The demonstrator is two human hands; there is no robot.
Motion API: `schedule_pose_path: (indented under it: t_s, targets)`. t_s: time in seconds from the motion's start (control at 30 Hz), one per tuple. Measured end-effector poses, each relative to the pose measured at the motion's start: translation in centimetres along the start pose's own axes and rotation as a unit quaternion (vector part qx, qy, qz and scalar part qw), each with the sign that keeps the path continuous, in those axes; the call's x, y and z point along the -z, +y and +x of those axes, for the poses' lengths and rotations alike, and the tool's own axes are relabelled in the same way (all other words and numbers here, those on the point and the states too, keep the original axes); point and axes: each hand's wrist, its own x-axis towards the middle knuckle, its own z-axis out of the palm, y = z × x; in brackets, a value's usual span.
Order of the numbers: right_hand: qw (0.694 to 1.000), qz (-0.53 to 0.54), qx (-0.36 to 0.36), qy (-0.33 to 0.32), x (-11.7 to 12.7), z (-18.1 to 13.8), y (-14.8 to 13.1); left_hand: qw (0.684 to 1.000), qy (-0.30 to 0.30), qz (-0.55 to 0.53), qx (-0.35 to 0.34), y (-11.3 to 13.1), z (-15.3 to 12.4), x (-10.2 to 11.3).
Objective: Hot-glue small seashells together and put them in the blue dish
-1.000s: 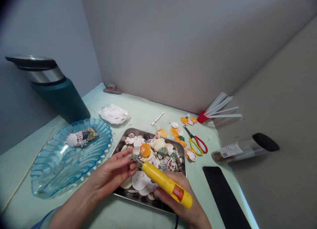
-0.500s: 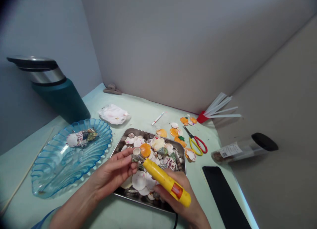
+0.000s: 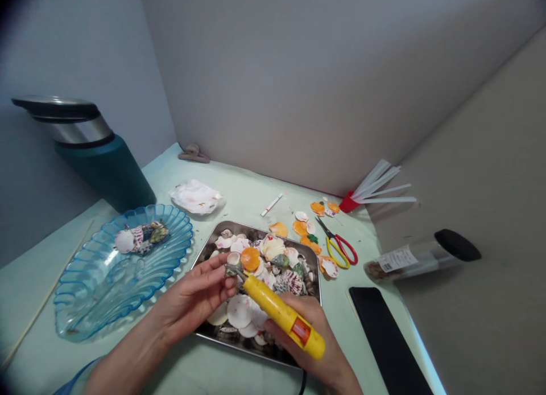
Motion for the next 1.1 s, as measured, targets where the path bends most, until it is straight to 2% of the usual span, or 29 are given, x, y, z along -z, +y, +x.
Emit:
schedule_pose_path:
  t_s: [0.37,0.8,1.1]
  targets:
    - [1.0,-0.02,-0.016,0.01,-0.23,0.07,-0.15,1.0,0.003,0.015,-0.019,0.02,-0.09,-0.29]
    - [0.998,0.05,0.031,0.019,-0.2,0.01,0.44,0.999,0.001,0.031,-0.026,-0.02,-0.17,-0.39]
    - [0.999,0.032,0.032,0.026,-0.15,-0.13,0.57,0.997,0.005,0.061,-0.049,-0.36,-0.04,-0.06]
